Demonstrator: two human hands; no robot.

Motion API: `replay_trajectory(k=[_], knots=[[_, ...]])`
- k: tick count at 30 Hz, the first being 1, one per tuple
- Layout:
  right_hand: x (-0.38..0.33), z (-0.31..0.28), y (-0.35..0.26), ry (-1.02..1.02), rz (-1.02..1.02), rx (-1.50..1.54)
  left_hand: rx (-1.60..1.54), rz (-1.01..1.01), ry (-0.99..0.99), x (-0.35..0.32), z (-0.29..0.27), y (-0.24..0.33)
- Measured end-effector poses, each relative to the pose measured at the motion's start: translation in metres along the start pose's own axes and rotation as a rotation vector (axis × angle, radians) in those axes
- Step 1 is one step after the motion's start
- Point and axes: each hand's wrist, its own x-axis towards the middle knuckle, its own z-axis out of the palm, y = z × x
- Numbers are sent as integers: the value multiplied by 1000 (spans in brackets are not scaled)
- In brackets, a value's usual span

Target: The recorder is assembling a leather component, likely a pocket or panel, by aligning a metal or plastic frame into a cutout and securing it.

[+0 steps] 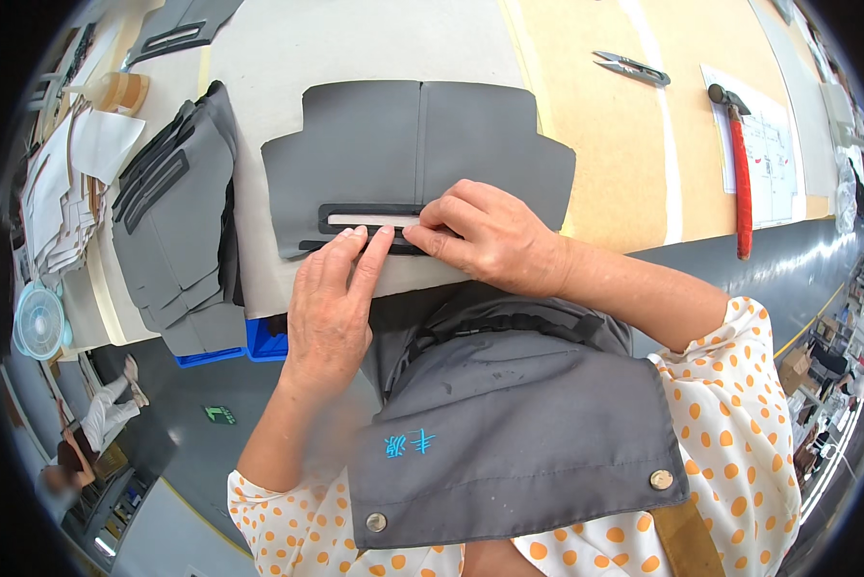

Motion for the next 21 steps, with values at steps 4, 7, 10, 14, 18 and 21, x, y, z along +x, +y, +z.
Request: replay_trajectory(k=[4,7,10,14,18,21], knots=[[1,-1,-1,-5,-11,-21,46,30,-5,1,-2,-1],[1,-2,-1,-9,-30,-31,75,38,3,-1,0,0],[0,-1,-1,-12,-39,-43,92,32,11,-2,4,3],[1,-1,-2,-11,16,-11,82,39,-24,-2,4,7],[3,-3,-6,27,233,151,77,54,-14,-2,6,8],[1,-5,-5,38,264,195,85,54,-14,-2,7,8]])
